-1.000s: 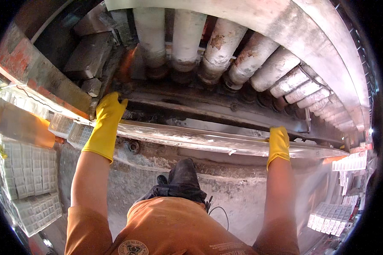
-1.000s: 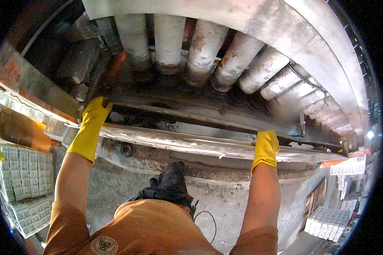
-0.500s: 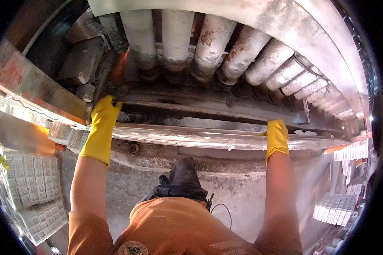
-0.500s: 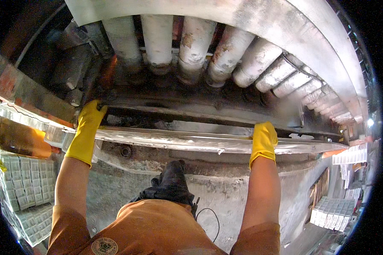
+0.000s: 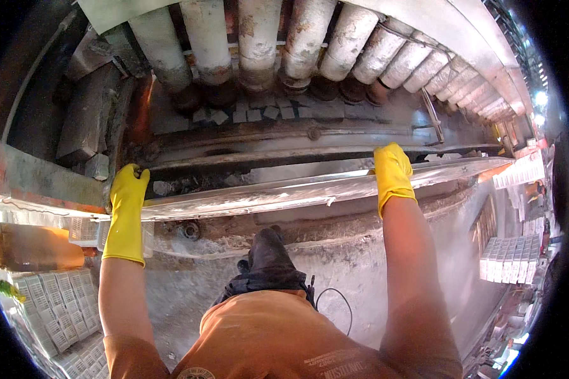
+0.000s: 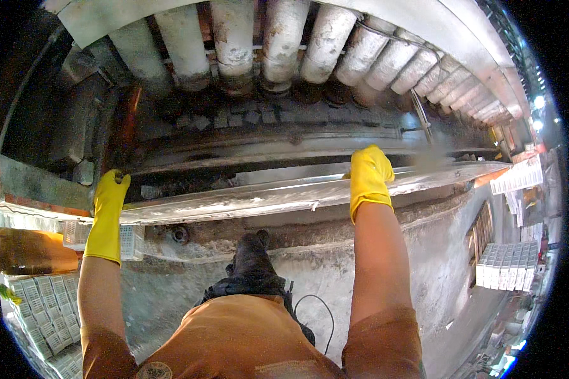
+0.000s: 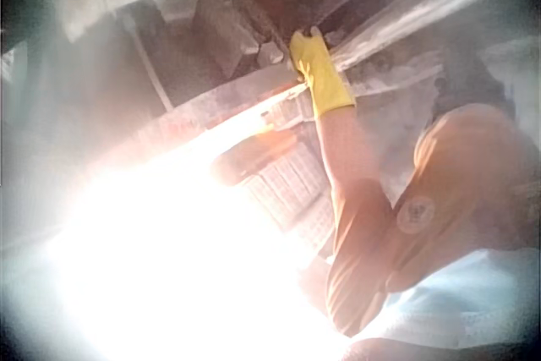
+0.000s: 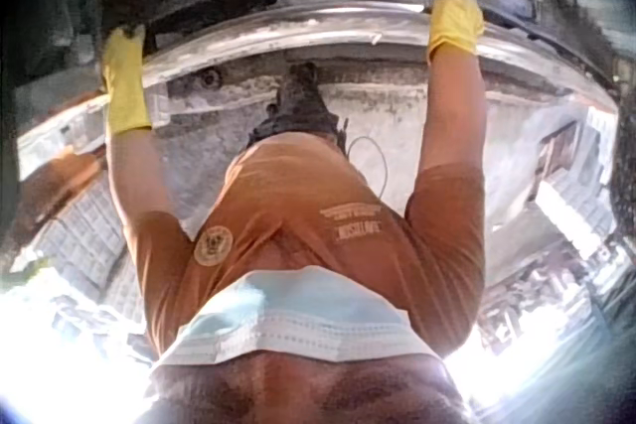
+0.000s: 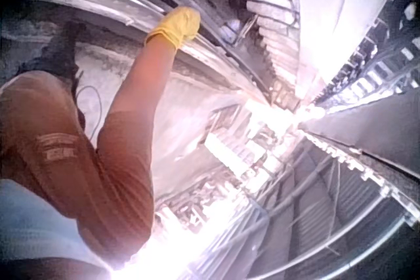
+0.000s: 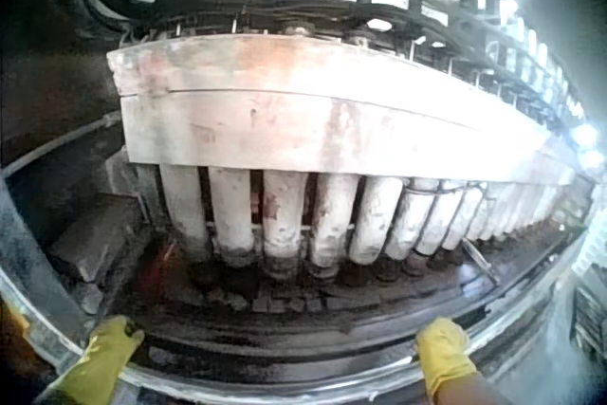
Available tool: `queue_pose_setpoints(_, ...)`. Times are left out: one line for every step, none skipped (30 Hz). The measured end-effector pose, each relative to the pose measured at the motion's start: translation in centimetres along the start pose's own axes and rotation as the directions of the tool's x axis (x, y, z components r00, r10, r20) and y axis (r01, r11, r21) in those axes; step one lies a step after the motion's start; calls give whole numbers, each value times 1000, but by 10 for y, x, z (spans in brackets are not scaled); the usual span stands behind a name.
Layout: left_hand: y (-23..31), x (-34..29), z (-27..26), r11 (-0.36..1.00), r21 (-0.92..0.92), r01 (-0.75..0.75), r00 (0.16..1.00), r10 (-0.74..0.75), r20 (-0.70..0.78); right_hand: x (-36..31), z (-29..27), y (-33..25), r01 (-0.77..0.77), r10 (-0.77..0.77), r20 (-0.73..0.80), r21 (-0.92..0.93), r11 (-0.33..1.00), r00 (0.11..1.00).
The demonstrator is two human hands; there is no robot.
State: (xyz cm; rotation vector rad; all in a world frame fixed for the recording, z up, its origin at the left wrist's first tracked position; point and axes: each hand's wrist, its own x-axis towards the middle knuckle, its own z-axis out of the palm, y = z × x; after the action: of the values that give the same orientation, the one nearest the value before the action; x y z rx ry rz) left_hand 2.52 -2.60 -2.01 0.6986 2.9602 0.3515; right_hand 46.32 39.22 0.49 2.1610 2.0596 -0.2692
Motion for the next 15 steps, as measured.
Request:
queue_pose_setpoints(-1,-2,0,1000,3,-4,1000,4,-2,-2,1,0,-6,6,9,-10,1000,1000)
queue_pose_setpoints(-1,-3,1,1000,5,-7,1000,7,-4,-4,4,5,18,-18,-25,7,1000,1000)
queue_pose_setpoints(-2,-4,1,1000,-3,-11,1000,11,-10,-5,8,10,49,-47,-61,25,998,997)
queue_pose_setpoints(-3,-6,3,1000,-11,-14,1000,14,-16,-7,10,13,80,-76,-98,41,996,992)
queue_pose_setpoints(-4,-8,4,1000,-20,-18,1000,17,-22,-8,11,15,64,-61,-86,35,997,994)
queue_pose_setpoints(-4,-10,4,1000,-22,-9,1000,9,-18,-10,10,15,51,-49,-72,28,998,996)
queue_pose_setpoints(-4,-12,3,1000,-25,0,1000,0,-13,-11,11,15,37,-36,-59,21,999,998)
queue_pose_setpoints(-6,-13,3,1000,-29,8,1000,-8,-8,-12,13,16,32,-29,-54,52,998,998)
queue_pose_setpoints(-8,-14,4,998,-50,29,1000,-29,-8,-11,15,19,29,-25,-53,79,996,998)
queue_pose_setpoints(-11,-17,5,999,-37,24,1000,-25,-10,-11,17,21,26,-21,-51,105,994,998)
queue_pose_setpoints(-13,-19,7,1000,-24,20,1000,-21,-13,-12,19,24,41,-35,-53,111,993,998)
queue_pose_setpoints(-14,-21,6,1000,-13,16,1000,-17,-17,-13,21,25,29,-23,-63,88,996,998)
queue_pose_setpoints(-17,-22,10,999,-29,18,1000,-18,-12,-13,24,26,16,-11,-73,66,998,997)
queue_pose_setpoints(-20,-22,15,999,-44,19,1000,-20,-7,-11,27,26,4,0,-83,44,999,997)
queue_pose_setpoints(-21,-22,15,998,-55,21,1000,-21,-1,-7,30,28,-25,27,-23,106,994,999)
